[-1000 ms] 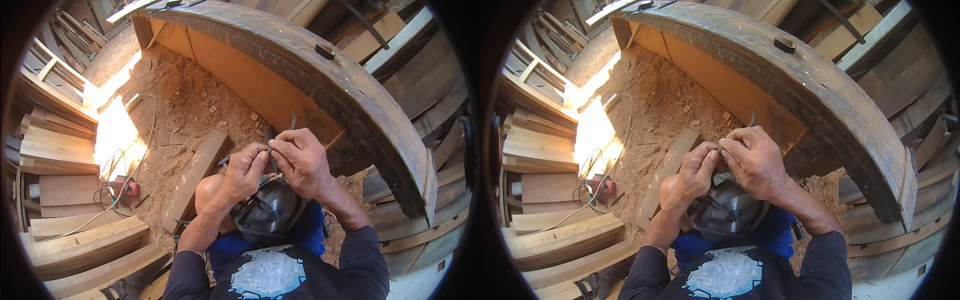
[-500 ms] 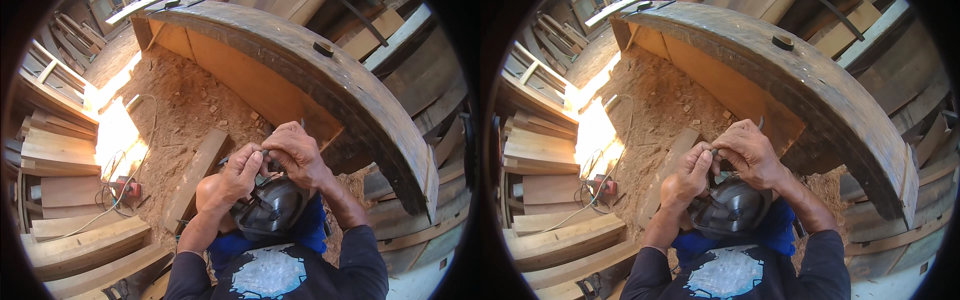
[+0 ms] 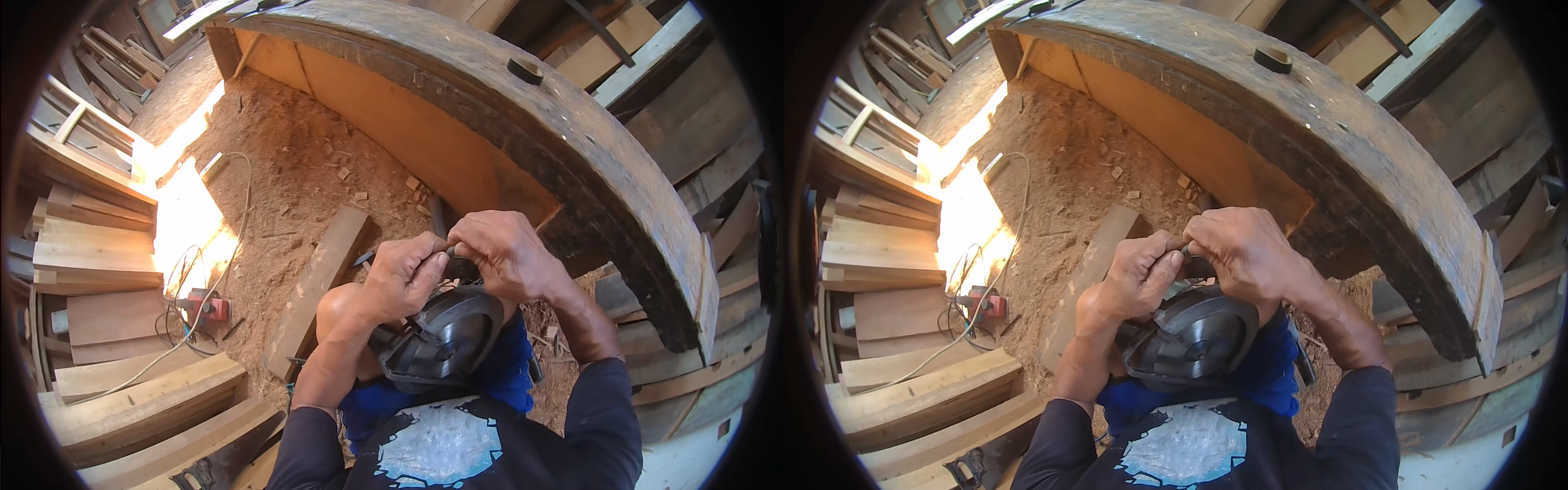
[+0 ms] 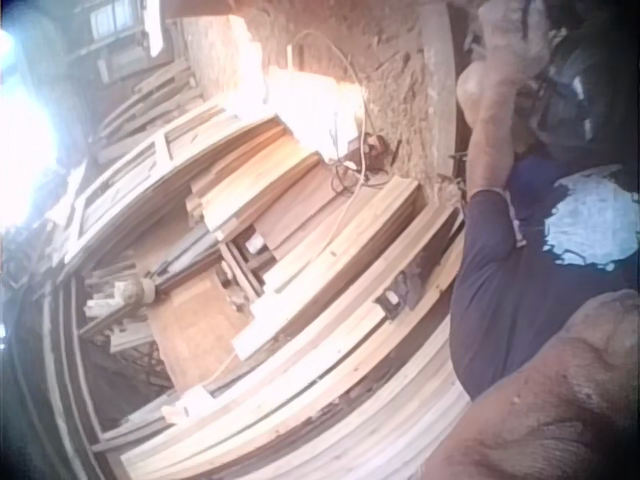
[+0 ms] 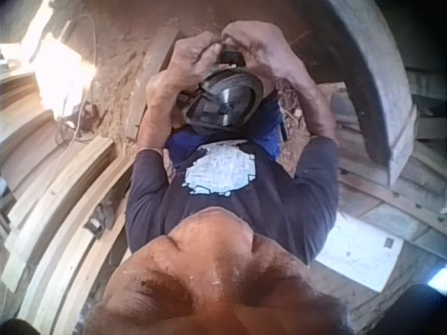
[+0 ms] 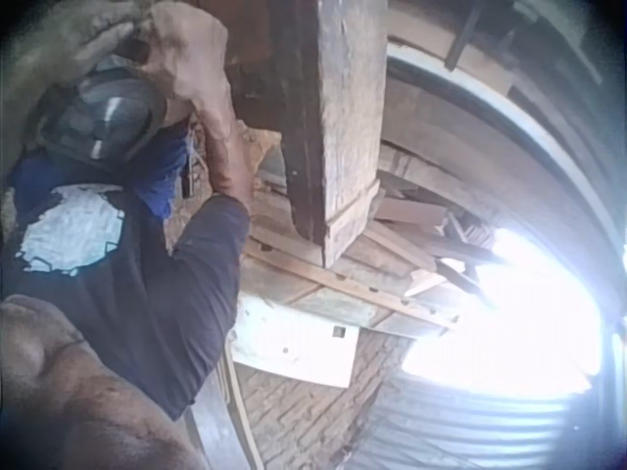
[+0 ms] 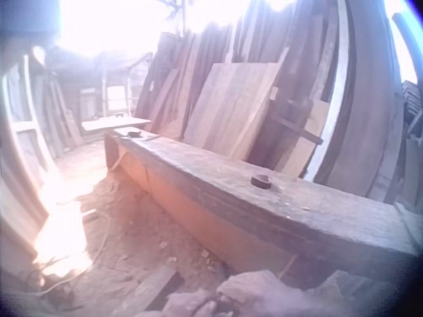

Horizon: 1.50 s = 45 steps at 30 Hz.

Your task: The person is stripping the outer insulation from a power cable on a circular saw using a blade while sitting on the ground.

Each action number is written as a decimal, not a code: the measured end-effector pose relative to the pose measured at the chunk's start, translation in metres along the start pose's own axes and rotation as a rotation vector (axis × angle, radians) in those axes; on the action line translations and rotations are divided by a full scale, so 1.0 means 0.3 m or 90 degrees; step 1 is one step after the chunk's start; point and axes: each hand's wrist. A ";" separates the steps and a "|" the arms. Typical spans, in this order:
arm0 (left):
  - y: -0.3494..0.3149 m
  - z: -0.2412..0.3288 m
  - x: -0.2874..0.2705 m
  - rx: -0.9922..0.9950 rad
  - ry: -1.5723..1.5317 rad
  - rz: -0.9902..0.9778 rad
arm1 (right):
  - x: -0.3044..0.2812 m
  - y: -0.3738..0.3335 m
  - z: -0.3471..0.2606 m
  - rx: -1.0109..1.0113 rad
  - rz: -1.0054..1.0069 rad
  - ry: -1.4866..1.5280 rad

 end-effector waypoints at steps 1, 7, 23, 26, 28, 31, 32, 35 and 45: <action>-0.001 -0.008 -0.003 -0.030 -0.040 -0.039 | -0.005 0.003 0.015 0.003 0.001 0.002; 0.004 -0.023 -0.042 -0.071 -0.170 -0.157 | -0.004 0.028 0.076 0.093 -0.166 0.380; -0.040 -0.051 -0.008 -0.034 -0.207 -0.048 | 0.105 -0.028 0.116 0.238 -0.091 0.766; -0.037 -0.034 -0.002 -0.082 -0.209 -0.037 | 0.072 -0.013 0.075 0.203 0.013 0.527; -0.033 -0.023 -0.003 -0.094 -0.203 -0.033 | 0.062 -0.009 0.053 0.179 0.096 0.429; -0.029 -0.018 0.006 -0.107 -0.192 -0.024 | 0.044 -0.014 0.018 -0.018 0.208 0.123; -0.029 -0.017 0.009 -0.109 -0.185 -0.017 | 0.037 -0.014 -0.001 -0.032 0.196 0.052; -0.034 -0.011 0.014 -0.120 -0.214 -0.005 | 0.043 -0.009 -0.008 -0.035 0.174 0.007; -0.057 -0.038 0.005 -0.088 -0.276 -0.031 | 0.096 -0.007 0.076 0.211 -0.033 0.613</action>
Point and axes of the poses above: each hand's wrist, its own y-axis towards the middle knuckle, its own x-axis out of the palm, z = x × y, and after that the axes turned 2 degrees about y, right-handed
